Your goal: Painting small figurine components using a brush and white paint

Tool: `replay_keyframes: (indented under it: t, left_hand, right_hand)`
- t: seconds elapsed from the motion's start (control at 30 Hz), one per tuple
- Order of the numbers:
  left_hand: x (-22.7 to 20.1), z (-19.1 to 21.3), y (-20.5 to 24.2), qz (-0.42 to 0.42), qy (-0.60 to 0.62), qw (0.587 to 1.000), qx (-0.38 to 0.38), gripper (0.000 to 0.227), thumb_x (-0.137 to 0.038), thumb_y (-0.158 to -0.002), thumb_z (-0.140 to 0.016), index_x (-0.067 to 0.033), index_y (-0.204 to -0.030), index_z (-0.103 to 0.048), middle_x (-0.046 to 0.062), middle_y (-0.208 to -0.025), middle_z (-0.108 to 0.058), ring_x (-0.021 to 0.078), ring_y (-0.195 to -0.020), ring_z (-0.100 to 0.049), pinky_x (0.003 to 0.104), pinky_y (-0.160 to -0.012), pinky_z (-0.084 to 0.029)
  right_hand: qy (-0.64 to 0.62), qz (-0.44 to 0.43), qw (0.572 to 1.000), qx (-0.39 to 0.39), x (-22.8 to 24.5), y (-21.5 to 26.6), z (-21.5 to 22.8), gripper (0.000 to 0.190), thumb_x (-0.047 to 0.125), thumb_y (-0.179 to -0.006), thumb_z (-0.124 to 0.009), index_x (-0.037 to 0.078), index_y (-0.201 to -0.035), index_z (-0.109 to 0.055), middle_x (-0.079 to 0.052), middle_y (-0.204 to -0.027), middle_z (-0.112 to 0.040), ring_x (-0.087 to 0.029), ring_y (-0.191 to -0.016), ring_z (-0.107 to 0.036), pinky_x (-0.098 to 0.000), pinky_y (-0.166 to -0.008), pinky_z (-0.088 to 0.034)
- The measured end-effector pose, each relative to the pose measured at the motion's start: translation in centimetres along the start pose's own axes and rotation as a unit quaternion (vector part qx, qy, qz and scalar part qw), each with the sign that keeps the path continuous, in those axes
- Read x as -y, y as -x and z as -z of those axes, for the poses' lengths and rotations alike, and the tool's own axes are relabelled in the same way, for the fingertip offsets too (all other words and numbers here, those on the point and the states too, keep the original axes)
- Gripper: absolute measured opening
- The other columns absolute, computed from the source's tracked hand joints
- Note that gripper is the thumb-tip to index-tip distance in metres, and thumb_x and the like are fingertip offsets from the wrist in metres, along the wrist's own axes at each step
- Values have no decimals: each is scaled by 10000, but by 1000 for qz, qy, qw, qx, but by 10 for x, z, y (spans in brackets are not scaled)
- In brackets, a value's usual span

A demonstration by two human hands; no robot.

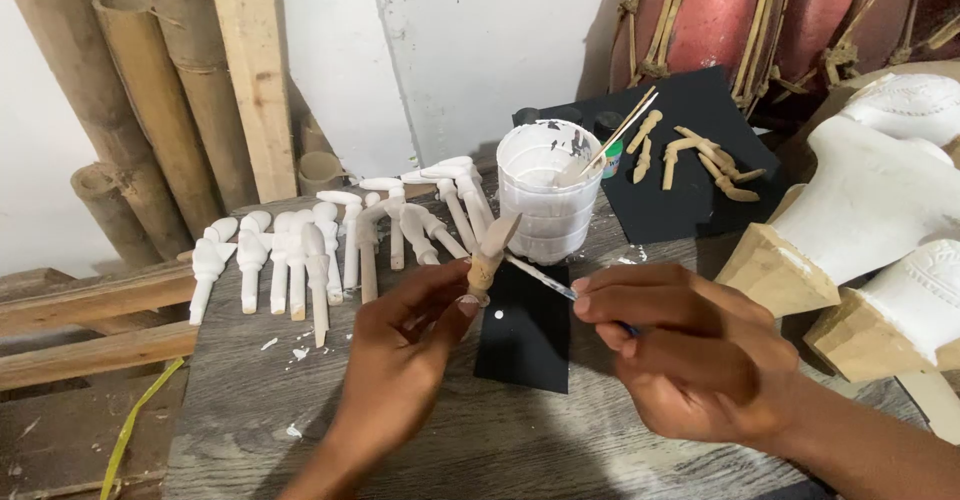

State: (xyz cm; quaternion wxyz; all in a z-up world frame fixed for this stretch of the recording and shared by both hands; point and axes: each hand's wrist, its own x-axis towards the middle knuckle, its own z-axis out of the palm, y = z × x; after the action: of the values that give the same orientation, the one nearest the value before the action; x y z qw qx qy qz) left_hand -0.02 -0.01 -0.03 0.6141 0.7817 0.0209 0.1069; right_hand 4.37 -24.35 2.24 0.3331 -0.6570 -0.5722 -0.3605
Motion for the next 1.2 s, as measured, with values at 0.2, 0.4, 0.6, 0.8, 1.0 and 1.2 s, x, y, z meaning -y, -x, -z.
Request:
replay_keyframes:
  t: [0.2, 0.4, 0.6, 0.8, 1.0, 1.2]
  left_hand:
    - [11, -3, -3, 11, 53, 999, -5, 312, -34, -861, -708, -82, -1162, -771, 43, -1128, -814, 147, -1067, -777, 257, -943, -598]
    - [1, 0, -2, 42, -23, 999, -3, 350, -131, -840, -720, -166, -1183, -781, 22, -1185, -835, 171, -1062, -820, 278, -882, -640]
    - [17, -6, -5, -24, 60, 998, 0, 292, -33, -889, -688, -87, -1160, -782, 41, -1107, -802, 132, -1007, -740, 257, -860, -573]
    - [-12, -7, 0, 68, 68, 995, -34, 383, -64, -814, -747, -70, -1198, -760, 92, -1103, -870, 188, -986, -826, 276, -829, -655]
    - [7, -8, -3, 14, 92, 995, -40, 287, -57, -846, -759, -83, -1132, -775, 64, -1023, -838, 155, -926, -796, 261, -834, -619]
    - [-8, -8, 1, 65, 52, 995, -54, 321, -134, -816, -776, -113, -1136, -789, 55, -1029, -842, 172, -934, -808, 278, -815, -656]
  right_hand:
    - [-6, -18, 999, -36, 0, 10, -1, 215, -70, -951, -603, 90, -1060, -509, -123, -1099, -720, -313, -958, -852, -358, -824, -766]
    - [-16, 4, 1000, -20, 3, -11, -3, 197, -78, -919, -613, 22, -946, -445, -217, -1040, -714, -299, -925, -810, -427, -826, -771]
    - [7, -35, 997, -70, -3, -4, -7, 186, -51, -960, -569, 57, -972, -419, -139, -1012, -738, -281, -901, -820, -345, -780, -726]
    - [-14, -5, 999, -47, 2, 1, -6, 236, -72, -942, -637, 67, -1068, -494, -143, -1074, -731, -284, -952, -843, -375, -845, -777]
    - [14, 2, 1000, -15, 3, 2, -3, 244, -66, -964, -616, 79, -1095, -470, -151, -1139, -714, -371, -1050, -825, -404, -884, -744]
    - [4, 19, 1000, 11, 4, -8, -4, 213, -83, -959, -570, 45, -1003, -405, -174, -1075, -678, -385, -952, -807, -416, -830, -747]
